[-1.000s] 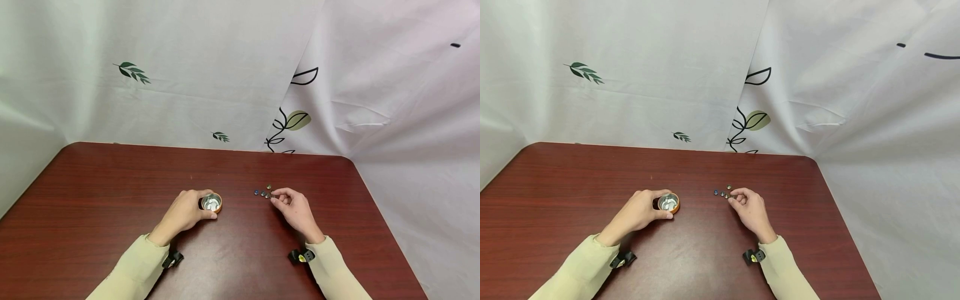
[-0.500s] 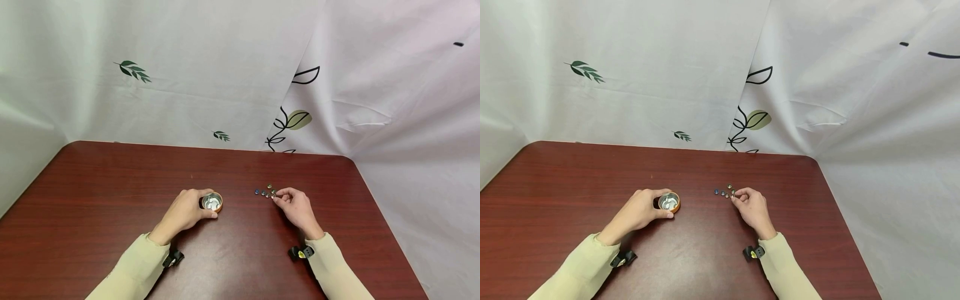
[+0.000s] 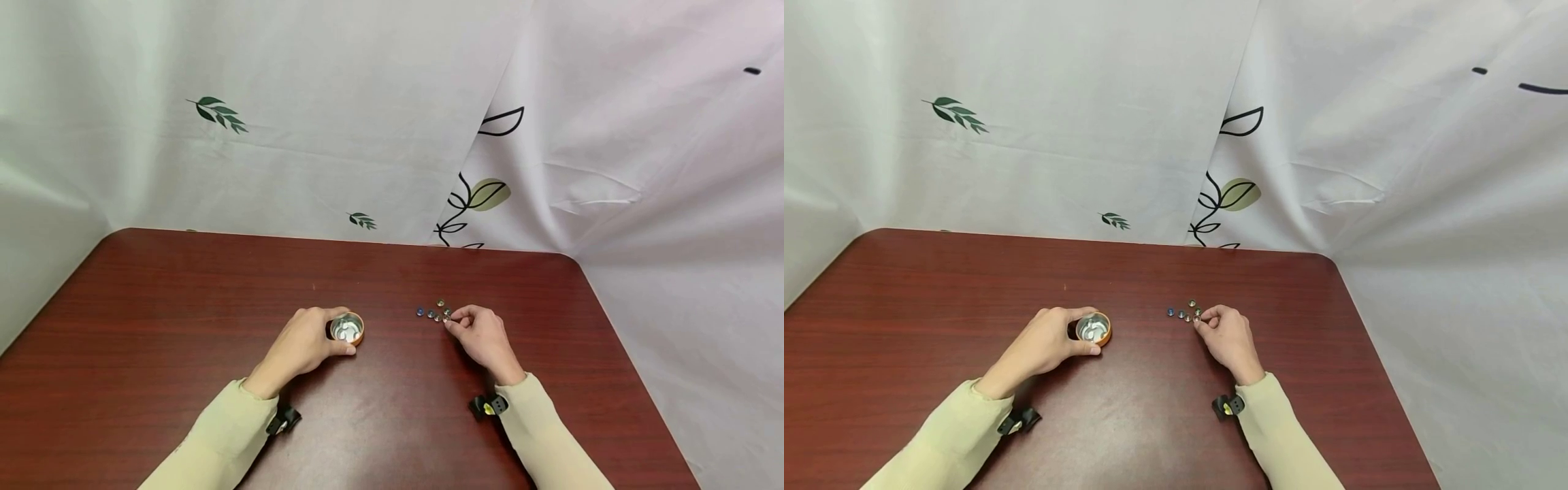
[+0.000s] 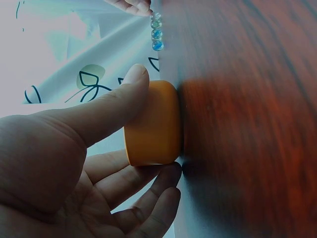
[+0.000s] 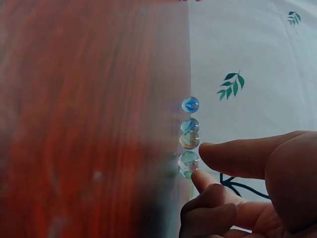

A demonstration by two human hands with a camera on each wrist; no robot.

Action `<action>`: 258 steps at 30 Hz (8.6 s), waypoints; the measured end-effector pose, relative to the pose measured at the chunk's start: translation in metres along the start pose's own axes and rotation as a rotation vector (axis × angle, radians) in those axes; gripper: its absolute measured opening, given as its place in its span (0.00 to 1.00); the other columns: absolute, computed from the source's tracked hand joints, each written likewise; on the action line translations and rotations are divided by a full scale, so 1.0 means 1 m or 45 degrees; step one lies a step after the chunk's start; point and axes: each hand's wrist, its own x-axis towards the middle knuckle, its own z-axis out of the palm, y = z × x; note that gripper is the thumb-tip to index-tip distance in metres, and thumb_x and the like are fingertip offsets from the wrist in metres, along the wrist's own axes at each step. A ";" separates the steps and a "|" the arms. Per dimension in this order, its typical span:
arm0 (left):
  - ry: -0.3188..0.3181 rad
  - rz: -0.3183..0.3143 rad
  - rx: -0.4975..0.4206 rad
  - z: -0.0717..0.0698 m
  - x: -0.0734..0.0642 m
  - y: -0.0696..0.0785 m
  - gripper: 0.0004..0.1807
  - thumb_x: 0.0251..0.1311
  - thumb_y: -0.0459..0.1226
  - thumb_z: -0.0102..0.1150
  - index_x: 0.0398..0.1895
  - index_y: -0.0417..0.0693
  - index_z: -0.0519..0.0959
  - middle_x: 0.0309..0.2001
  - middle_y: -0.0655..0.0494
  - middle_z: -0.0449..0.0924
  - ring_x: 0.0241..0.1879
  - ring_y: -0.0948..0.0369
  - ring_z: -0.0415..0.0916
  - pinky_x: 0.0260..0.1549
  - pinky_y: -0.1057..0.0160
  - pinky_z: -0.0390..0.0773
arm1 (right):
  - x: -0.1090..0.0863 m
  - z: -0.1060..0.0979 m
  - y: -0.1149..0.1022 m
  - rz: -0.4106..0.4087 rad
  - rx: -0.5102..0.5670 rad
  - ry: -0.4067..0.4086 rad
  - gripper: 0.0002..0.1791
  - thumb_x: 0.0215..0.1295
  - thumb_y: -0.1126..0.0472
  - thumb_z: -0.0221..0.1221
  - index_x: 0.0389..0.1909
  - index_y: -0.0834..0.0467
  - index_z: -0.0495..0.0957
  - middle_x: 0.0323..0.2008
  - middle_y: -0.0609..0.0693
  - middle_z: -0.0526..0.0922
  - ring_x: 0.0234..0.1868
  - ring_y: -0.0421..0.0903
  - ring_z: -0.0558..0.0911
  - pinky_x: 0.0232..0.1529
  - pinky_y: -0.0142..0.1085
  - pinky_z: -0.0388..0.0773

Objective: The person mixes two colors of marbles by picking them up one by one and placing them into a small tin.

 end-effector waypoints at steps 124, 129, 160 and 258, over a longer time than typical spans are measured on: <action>0.001 -0.004 0.000 -0.001 0.000 0.000 0.31 0.46 0.46 0.80 0.58 0.52 0.83 0.40 0.57 0.87 0.48 0.44 0.78 0.48 0.48 0.75 | -0.009 -0.005 -0.027 -0.051 -0.021 -0.022 0.05 0.64 0.58 0.66 0.34 0.55 0.86 0.21 0.43 0.79 0.25 0.42 0.75 0.30 0.35 0.70; 0.002 0.000 0.002 -0.001 0.000 0.000 0.31 0.46 0.46 0.81 0.57 0.53 0.84 0.39 0.58 0.87 0.47 0.45 0.79 0.48 0.48 0.75 | -0.011 -0.003 -0.032 -0.069 -0.008 -0.025 0.05 0.64 0.58 0.66 0.33 0.56 0.86 0.21 0.43 0.79 0.25 0.42 0.75 0.30 0.35 0.71; 0.010 -0.009 0.008 0.000 -0.001 0.000 0.32 0.46 0.46 0.81 0.57 0.53 0.84 0.40 0.58 0.87 0.46 0.46 0.79 0.46 0.50 0.76 | -0.017 0.008 -0.057 -0.206 0.081 -0.038 0.04 0.64 0.58 0.66 0.34 0.54 0.86 0.22 0.41 0.80 0.24 0.39 0.76 0.30 0.34 0.73; 0.042 0.107 -0.001 -0.001 -0.001 0.000 0.26 0.47 0.44 0.80 0.52 0.53 0.85 0.34 0.61 0.86 0.29 0.62 0.76 0.35 0.56 0.74 | -0.018 0.080 -0.112 -0.359 0.098 -0.268 0.03 0.66 0.62 0.64 0.36 0.57 0.85 0.25 0.42 0.80 0.24 0.36 0.77 0.28 0.31 0.76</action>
